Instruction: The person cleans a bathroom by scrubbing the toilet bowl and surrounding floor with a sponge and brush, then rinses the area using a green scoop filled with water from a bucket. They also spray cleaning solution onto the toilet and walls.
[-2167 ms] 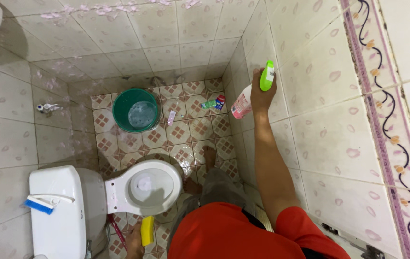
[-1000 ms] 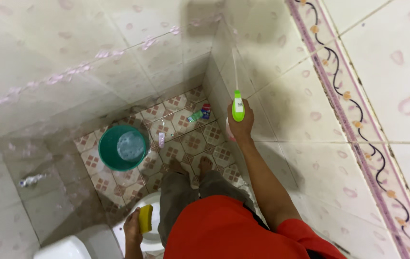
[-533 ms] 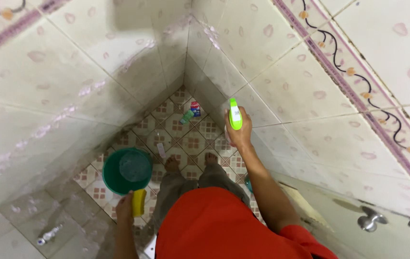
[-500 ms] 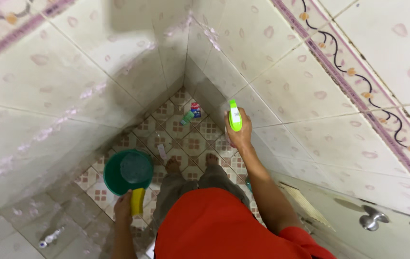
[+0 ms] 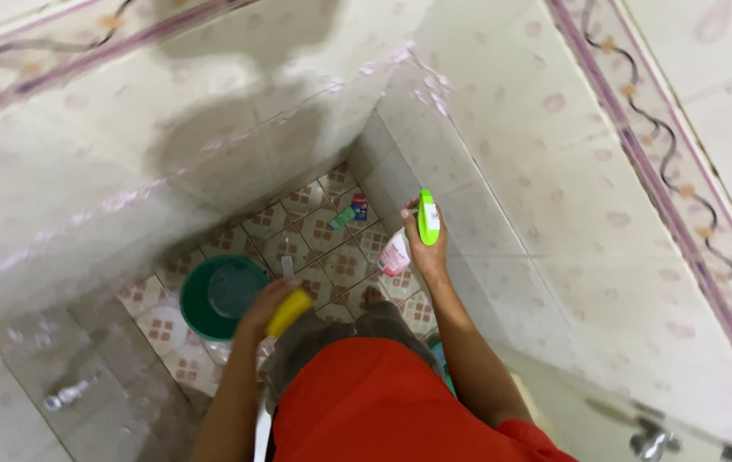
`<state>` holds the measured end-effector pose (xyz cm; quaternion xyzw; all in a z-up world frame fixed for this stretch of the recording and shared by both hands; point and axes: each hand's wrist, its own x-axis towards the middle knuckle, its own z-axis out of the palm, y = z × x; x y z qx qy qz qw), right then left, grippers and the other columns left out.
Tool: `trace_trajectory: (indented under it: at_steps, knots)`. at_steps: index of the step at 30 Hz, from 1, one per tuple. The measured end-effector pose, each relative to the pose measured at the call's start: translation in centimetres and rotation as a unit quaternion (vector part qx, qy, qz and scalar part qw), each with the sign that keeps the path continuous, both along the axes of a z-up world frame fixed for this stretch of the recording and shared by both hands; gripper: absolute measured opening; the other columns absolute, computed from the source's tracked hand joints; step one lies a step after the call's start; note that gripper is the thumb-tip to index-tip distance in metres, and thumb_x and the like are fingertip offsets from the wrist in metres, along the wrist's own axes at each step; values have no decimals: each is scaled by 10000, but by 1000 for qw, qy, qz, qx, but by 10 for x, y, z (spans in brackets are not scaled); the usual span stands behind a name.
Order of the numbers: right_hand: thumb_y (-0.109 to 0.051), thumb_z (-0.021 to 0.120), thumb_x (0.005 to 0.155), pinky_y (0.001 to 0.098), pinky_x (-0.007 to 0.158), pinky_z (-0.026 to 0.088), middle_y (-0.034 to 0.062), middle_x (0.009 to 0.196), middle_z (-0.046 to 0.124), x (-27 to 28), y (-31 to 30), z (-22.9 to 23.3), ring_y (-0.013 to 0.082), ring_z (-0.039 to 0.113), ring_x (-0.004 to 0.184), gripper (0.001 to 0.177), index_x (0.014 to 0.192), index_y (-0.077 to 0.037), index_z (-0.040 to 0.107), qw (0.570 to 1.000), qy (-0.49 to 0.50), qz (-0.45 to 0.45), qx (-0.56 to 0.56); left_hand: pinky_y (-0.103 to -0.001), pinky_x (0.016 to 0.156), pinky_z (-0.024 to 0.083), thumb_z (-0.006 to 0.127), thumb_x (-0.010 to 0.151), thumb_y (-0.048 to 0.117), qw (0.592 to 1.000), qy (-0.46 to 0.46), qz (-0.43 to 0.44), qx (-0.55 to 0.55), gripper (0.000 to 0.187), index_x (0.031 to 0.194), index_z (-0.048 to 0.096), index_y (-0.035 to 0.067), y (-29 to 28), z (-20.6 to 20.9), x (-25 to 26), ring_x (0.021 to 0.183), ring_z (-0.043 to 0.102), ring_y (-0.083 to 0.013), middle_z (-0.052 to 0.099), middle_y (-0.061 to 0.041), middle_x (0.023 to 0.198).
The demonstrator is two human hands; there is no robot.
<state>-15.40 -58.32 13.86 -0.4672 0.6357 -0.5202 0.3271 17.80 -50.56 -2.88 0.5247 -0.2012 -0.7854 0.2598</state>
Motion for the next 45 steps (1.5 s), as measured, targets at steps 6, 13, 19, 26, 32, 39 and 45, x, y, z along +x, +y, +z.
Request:
trace_trajectory:
  at_steps: [6, 13, 19, 26, 32, 39, 45]
  knots:
    - [-195, 755, 938, 275, 761, 514, 16, 1011, 676, -4, -9, -19, 87, 606, 865, 311, 1185, -37, 654, 995, -11, 83, 53, -351, 695, 567, 664, 864, 544, 988, 151, -21, 24, 670, 1394, 475, 180, -15, 9, -146, 901, 670, -208, 677, -54, 1132]
    - [-198, 794, 966, 279, 675, 515, 20, 865, 669, -33, -5, -83, 98, 602, 758, 231, 1042, -47, 636, 995, 21, 102, -9, -278, 627, 552, 572, 915, 633, 961, 248, 74, 97, 645, 1317, 635, 133, 1, -40, -241, 812, 693, -117, 722, -45, 1053]
    - [-154, 798, 928, 304, 752, 502, 45, 1006, 610, -74, 0, -80, 128, 570, 831, 280, 1147, -53, 655, 984, 25, 174, 10, -272, 474, 464, 562, 949, 638, 964, 231, 117, 60, 572, 1193, 640, 126, 13, -64, -292, 595, 613, -142, 672, -39, 867]
    - [-151, 801, 927, 315, 815, 527, 72, 1022, 640, -84, 3, -106, 176, 632, 894, 266, 1104, -34, 639, 981, 40, 189, -10, -242, 481, 453, 534, 941, 611, 959, 201, 190, 65, 549, 1268, 636, 182, 23, -95, -316, 608, 610, -81, 674, 15, 879]
    - [-137, 780, 917, 341, 855, 516, 109, 1108, 607, -67, 4, -95, 197, 582, 968, 332, 1192, -34, 625, 961, 65, 268, -18, -261, 466, 461, 611, 1011, 569, 925, 313, 212, 50, 538, 1235, 617, 81, 26, -136, -305, 596, 587, -120, 642, -14, 832]
    - [-142, 773, 961, 338, 864, 526, 67, 1076, 628, -42, 2, -122, 183, 625, 960, 279, 1186, -54, 634, 964, 27, 265, -23, -238, 487, 459, 610, 979, 534, 909, 313, 263, 79, 516, 1286, 613, 119, 37, -143, -282, 654, 622, -101, 681, -29, 903]
    - [-124, 792, 941, 331, 877, 516, 61, 1122, 606, -37, 10, -136, 167, 600, 988, 322, 1208, -56, 625, 954, 40, 295, 32, -239, 491, 469, 615, 1032, 561, 894, 379, 235, 48, 529, 1291, 610, 100, 47, -165, -267, 727, 623, -112, 674, -40, 945]
